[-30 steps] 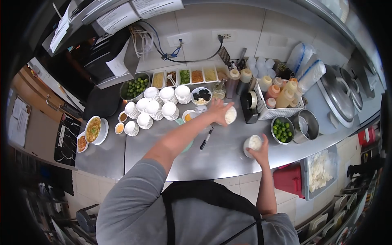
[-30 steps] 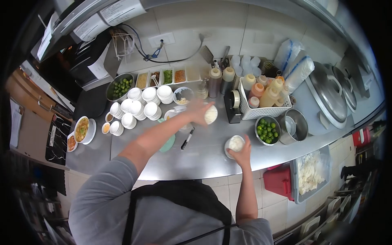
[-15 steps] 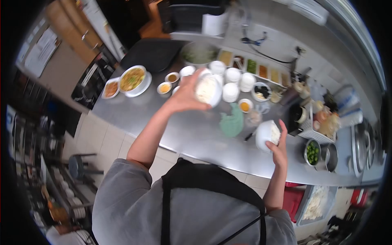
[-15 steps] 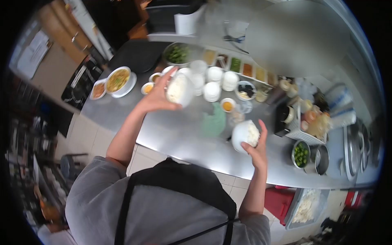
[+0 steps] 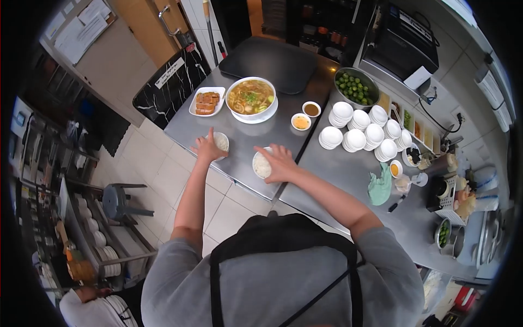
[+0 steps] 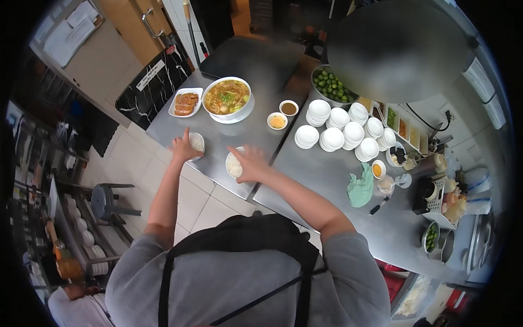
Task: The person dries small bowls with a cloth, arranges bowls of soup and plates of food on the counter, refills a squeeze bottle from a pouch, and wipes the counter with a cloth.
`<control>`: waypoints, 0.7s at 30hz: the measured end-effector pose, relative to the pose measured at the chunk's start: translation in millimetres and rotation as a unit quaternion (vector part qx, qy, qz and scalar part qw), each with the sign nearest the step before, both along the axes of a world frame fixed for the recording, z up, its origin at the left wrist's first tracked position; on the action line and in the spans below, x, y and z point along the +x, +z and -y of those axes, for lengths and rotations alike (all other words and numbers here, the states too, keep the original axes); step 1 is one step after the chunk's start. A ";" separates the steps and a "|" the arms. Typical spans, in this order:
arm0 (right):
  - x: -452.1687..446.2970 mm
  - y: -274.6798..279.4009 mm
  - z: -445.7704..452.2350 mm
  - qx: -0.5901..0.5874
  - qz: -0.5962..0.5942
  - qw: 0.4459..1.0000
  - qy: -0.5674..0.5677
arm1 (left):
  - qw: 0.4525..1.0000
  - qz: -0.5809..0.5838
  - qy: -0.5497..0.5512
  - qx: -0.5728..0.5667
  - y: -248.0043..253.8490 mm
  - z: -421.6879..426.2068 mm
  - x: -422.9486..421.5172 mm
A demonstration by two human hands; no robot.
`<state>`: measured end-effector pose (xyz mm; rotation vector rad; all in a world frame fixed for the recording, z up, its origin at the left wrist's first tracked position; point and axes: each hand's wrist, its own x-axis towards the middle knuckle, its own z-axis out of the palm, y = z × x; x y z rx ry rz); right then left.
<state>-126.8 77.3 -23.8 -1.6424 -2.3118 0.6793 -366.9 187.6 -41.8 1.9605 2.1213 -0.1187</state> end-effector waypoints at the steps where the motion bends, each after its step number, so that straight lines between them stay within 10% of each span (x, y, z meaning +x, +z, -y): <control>1: -13.2 -7.7 -13.3 -0.009 0.005 1.000 0.022 | 1.000 -0.018 0.005 0.012 -4.0 -8.4 -7.3; 12: -49.9 -15.9 -79.5 0.218 -0.079 0.973 0.000 | 0.927 0.164 -0.140 0.308 -29.7 -80.8 -71.6; 17: 68.0 -2.6 8.9 0.348 -0.173 0.898 -0.204 | 0.937 0.075 -0.126 0.318 -30.4 -36.1 -82.6; 21: 199.4 -37.7 113.3 0.265 0.056 0.823 -0.500 | 0.915 0.099 -0.178 0.349 2.4 -20.2 -43.3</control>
